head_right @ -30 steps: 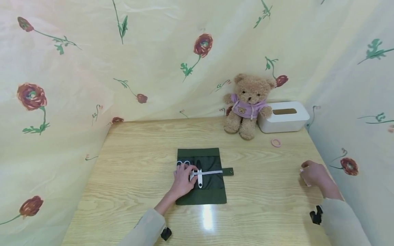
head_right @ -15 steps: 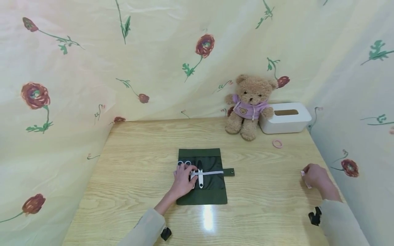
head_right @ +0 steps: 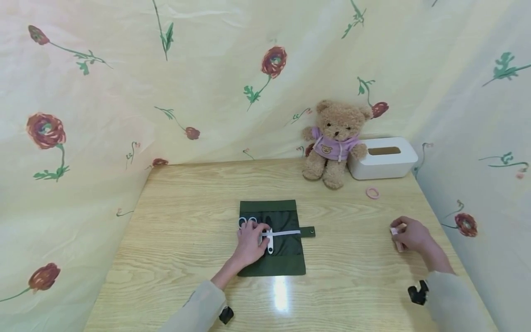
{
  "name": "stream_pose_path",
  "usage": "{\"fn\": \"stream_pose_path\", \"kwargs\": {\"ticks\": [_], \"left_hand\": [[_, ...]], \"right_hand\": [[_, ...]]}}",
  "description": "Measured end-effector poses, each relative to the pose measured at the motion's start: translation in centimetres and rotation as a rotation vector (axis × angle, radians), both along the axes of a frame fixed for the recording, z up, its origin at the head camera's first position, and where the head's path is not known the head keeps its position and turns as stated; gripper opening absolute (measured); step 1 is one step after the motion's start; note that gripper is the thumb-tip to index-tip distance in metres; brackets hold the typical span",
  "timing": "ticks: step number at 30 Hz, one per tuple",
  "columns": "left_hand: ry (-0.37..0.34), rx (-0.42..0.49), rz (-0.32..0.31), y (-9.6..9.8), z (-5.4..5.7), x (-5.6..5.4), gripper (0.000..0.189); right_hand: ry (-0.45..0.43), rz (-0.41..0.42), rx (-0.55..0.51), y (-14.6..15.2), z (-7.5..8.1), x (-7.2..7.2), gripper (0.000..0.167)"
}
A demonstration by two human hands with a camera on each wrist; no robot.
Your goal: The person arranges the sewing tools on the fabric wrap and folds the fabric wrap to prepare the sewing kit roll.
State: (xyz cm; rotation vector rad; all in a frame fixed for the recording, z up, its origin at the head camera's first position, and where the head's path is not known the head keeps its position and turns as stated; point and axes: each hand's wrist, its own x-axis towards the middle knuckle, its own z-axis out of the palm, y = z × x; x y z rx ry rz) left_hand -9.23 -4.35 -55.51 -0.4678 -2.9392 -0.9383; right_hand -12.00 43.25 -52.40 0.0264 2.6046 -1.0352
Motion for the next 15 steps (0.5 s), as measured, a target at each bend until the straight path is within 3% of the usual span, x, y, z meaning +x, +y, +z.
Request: {"fn": "stream_pose_path", "kwargs": {"ticks": [7, 15], "left_hand": [[0.012, -0.026, -0.018, 0.4, -0.4, -0.3, 0.028], [0.011, -0.081, -0.021, 0.9, -0.2, -0.3, 0.027]], "right_hand": [[-0.010, 0.003, -0.215, -4.1, 1.4, -0.7, 0.040], [-0.010, 0.007, -0.366, -7.7, 1.2, -2.2, 0.044]]}}
